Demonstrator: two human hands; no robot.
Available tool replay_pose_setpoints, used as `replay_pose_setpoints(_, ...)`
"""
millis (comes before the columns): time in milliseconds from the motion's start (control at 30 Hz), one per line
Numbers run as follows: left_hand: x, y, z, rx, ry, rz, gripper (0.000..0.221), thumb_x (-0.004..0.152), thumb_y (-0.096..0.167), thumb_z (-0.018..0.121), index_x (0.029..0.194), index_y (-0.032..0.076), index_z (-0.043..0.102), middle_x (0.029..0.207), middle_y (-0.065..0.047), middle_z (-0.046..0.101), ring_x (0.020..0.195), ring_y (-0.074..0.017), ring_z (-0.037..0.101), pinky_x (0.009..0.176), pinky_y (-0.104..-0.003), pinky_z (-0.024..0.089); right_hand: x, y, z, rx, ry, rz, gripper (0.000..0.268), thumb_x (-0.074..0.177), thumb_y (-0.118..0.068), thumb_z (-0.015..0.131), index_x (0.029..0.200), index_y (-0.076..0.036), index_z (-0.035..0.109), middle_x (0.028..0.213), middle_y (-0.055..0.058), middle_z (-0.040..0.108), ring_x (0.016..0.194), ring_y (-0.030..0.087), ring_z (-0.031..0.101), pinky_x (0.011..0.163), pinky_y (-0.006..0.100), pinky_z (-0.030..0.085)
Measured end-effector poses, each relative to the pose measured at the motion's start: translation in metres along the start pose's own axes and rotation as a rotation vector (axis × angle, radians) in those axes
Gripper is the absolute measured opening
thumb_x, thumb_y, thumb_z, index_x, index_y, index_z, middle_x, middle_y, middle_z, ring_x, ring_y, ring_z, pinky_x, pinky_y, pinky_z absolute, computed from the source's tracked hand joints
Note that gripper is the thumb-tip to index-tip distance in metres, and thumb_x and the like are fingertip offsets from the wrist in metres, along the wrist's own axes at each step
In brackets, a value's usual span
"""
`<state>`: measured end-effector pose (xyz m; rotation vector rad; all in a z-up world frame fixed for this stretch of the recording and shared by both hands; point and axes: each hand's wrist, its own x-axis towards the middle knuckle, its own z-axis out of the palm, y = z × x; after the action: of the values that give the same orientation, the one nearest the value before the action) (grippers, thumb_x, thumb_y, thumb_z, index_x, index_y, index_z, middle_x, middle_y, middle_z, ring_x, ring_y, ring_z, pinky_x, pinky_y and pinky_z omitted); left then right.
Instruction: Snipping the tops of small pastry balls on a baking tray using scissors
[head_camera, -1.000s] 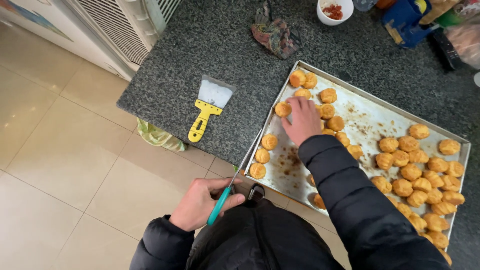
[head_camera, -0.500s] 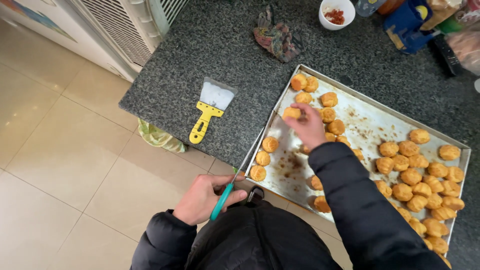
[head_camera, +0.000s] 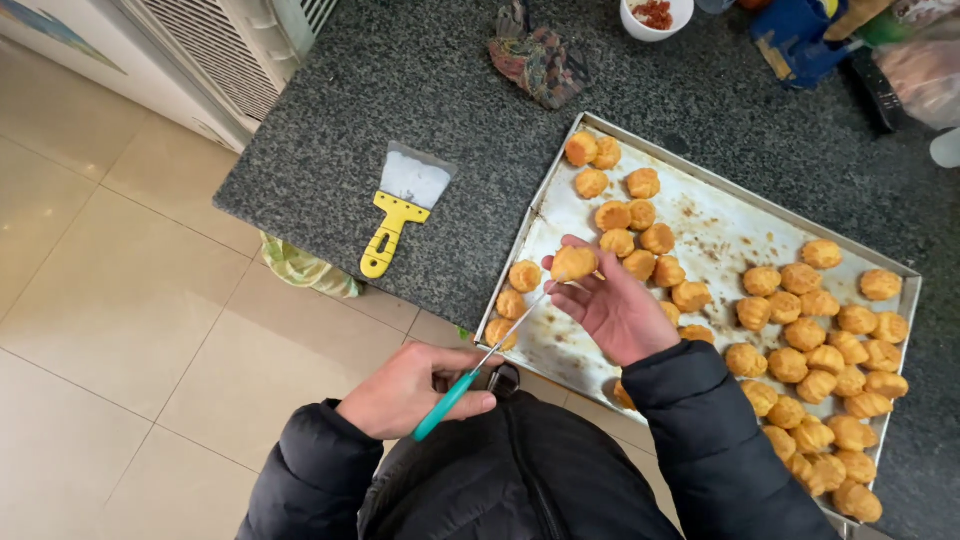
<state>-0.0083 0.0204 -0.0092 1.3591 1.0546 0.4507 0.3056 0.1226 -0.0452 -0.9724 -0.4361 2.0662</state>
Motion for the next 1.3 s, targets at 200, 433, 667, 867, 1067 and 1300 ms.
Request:
replay_pose_setpoints(200, 0.004, -0.004, 0.000, -0.083, 0.008, -0.144, 0.054, 0.088, 0.039, 0.095, 0.140, 0.024, 0.087, 0.066, -0.003, 0.078, 0.065, -0.0104, 0.073, 0.067, -0.025, 0.058, 0.003, 0.010, -0.016, -0.028, -0.176, -0.100, 0.063, 0.119, -0.040, 0.050, 0.176, -0.012, 0.045, 0.134, 0.027, 0.078, 0.119, 0.038, 0.082, 0.109, 0.046, 0.068)
replay_pose_setpoints(433, -0.001, -0.002, 0.004, -0.045, 0.022, -0.142, 0.054, 0.088, 0.038, 0.094, 0.140, 0.024, 0.088, 0.065, -0.002, 0.075, 0.066, -0.0119, 0.071, 0.067, -0.027, 0.057, -0.001, 0.010, -0.012, -0.037, -0.190, -0.095, 0.064, 0.119, -0.041, 0.050, 0.177, -0.015, 0.043, 0.132, 0.026, 0.079, 0.117, 0.036, 0.082, 0.108, 0.047, 0.069)
replay_pose_setpoints(667, -0.005, -0.002, 0.005, 0.062, 0.028, -0.197, 0.053, 0.087, 0.045, 0.093, 0.137, 0.028, 0.088, 0.067, 0.003, 0.076, 0.069, -0.0127, 0.073, 0.077, -0.030, 0.062, 0.003, 0.011, -0.027, -0.139, -0.097, -0.100, 0.061, 0.119, -0.043, 0.050, 0.168, -0.007, 0.055, 0.127, 0.025, 0.079, 0.106, 0.036, 0.085, 0.098, 0.047, 0.072)
replay_pose_setpoints(867, -0.002, 0.026, 0.002, 0.203, 0.044, -0.200, 0.042, 0.087, 0.052, 0.089, 0.122, 0.029, 0.089, 0.068, 0.004, 0.076, 0.071, -0.0179, 0.076, 0.081, -0.037, 0.064, -0.006, 0.023, -0.009, -0.221, -0.047, -0.092, 0.054, 0.118, -0.034, 0.054, 0.160, -0.001, 0.062, 0.121, 0.028, 0.081, 0.101, 0.036, 0.086, 0.094, 0.046, 0.074)
replay_pose_setpoints(1067, -0.003, 0.042, 0.001, 0.256, 0.047, -0.193, 0.027, 0.087, 0.053, 0.088, 0.099, 0.030, 0.085, 0.065, 0.006, 0.073, 0.071, -0.0191, 0.076, 0.082, -0.037, 0.064, -0.008, 0.024, -0.004, -0.211, -0.054, -0.037, 0.053, 0.119, -0.031, 0.052, 0.160, 0.001, 0.062, 0.115, 0.030, 0.084, 0.096, 0.033, 0.087, 0.087, 0.041, 0.075)
replay_pose_setpoints(1300, -0.003, 0.042, 0.004, 0.260, 0.067, -0.169, 0.027, 0.086, 0.051, 0.088, 0.102, 0.030, 0.086, 0.064, 0.002, 0.072, 0.071, -0.0206, 0.074, 0.081, -0.039, 0.064, -0.003, 0.027, -0.012, -0.111, -0.064, 0.059, 0.058, 0.118, -0.040, 0.053, 0.162, -0.002, 0.061, 0.118, 0.028, 0.084, 0.095, 0.032, 0.087, 0.085, 0.039, 0.075)
